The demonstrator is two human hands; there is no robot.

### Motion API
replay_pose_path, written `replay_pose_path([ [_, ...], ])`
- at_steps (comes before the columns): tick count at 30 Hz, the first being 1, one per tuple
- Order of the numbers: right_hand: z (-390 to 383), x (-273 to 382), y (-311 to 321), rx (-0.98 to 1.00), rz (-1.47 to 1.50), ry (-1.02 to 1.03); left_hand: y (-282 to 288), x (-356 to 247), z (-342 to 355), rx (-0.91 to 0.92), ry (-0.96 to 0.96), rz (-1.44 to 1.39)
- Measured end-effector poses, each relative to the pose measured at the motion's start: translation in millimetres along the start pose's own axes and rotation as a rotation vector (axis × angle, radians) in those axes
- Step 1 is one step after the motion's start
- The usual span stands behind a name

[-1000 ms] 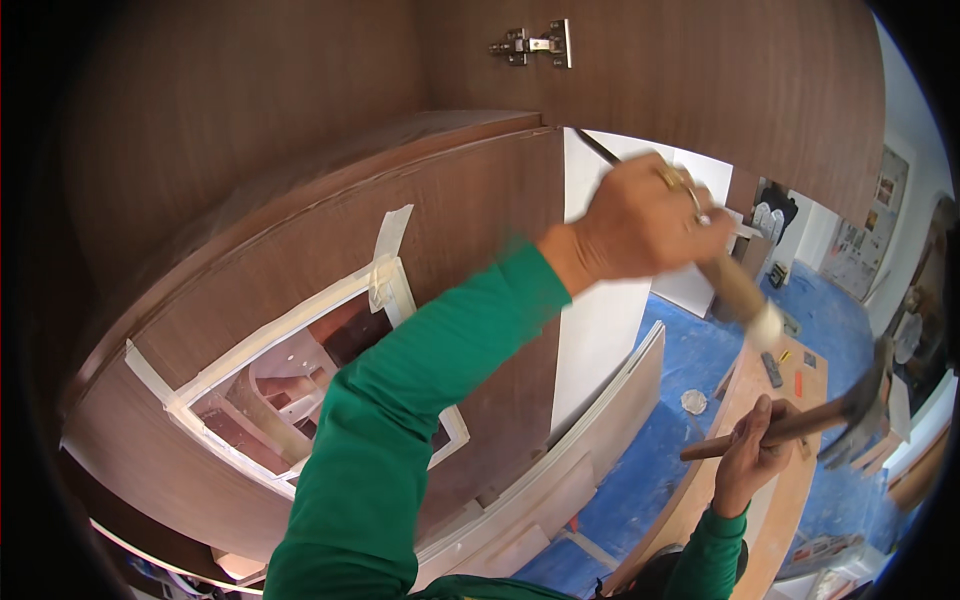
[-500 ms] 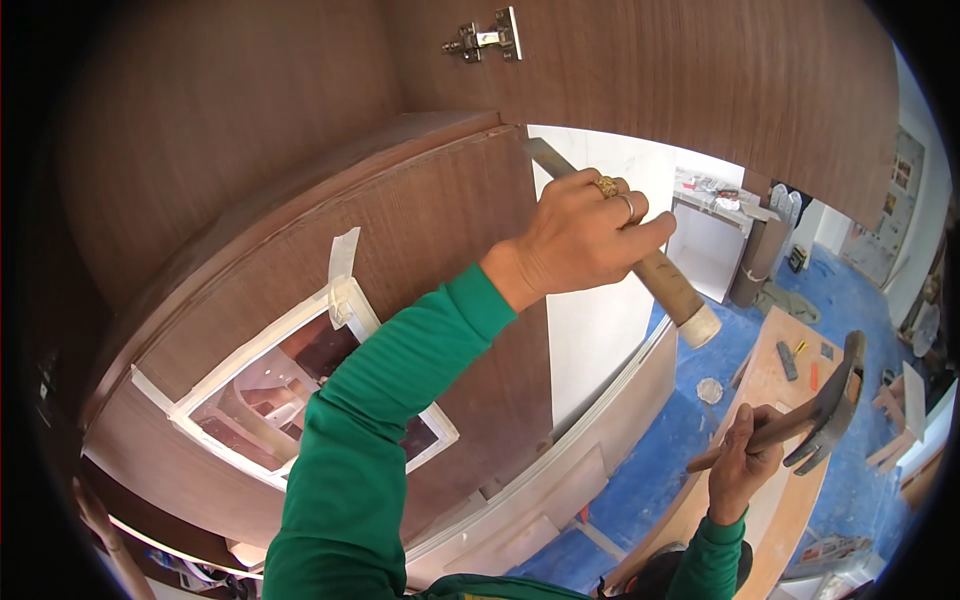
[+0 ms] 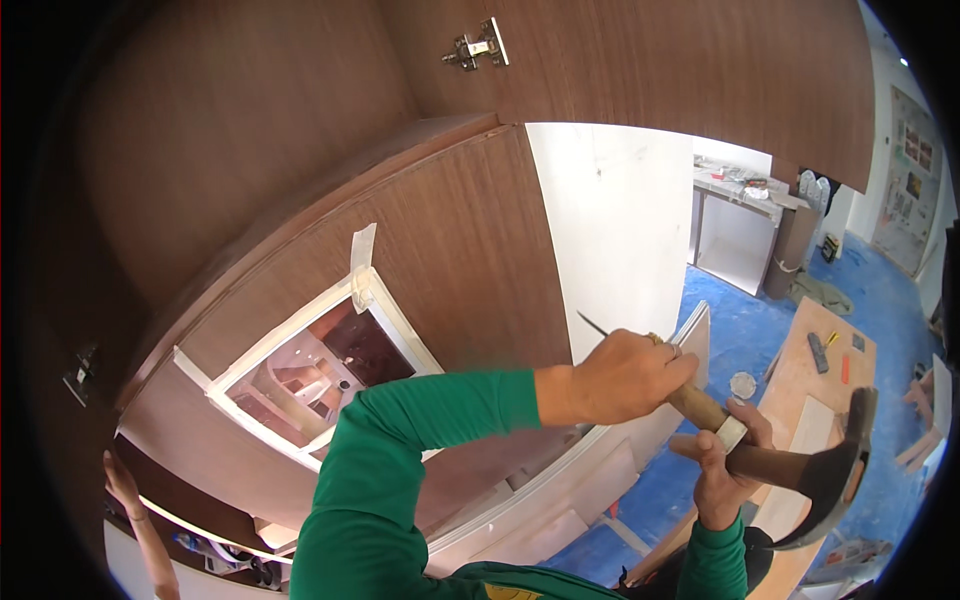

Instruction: The person uses a hammer and a chisel to pry open a wooden cabinet door. They repeatedly strike the chisel along the door's edge to separate it from the frame. Another person assists by holding the door steady. The person eventually removes the door from the cabinet.

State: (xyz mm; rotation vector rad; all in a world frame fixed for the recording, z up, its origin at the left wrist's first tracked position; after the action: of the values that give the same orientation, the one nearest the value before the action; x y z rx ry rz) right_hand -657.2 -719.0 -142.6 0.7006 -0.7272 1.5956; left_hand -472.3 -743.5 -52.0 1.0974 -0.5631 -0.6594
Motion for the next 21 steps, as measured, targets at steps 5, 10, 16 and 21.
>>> replay_pose_path([
  [5,1.8,4.4,25.3,-0.044,-0.038,-0.149,93.9,7.7,-3.2,0.022,-0.001,0.043],
  [10,-20.6,-30.3,49.9,-0.021,-0.033,-0.421,262.0,128.7,-39.0,-0.277,0.612,0.691],
  [16,-42.6,-80.0,55.0,-0.059,-0.144,-0.329,275.1,197.7,-37.1,-0.062,0.931,0.302],
  [21,-39.5,-85.0,59.0,-0.045,-0.039,-0.561,279.2,201.8,-35.3,-0.068,0.959,0.308],
])
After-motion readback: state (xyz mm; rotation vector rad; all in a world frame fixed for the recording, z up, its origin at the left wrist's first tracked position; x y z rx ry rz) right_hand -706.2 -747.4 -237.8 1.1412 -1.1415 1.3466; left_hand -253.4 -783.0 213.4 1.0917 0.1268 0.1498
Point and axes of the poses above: each hand's wrist, its own z-axis towards the middle knuckle, its own y-axis out of the back of the hand, x = y × z, the point moved 8 cm from there along z, towards the middle knuckle, and after that the axes turned 8 degrees about x, right-handed, at the moved point
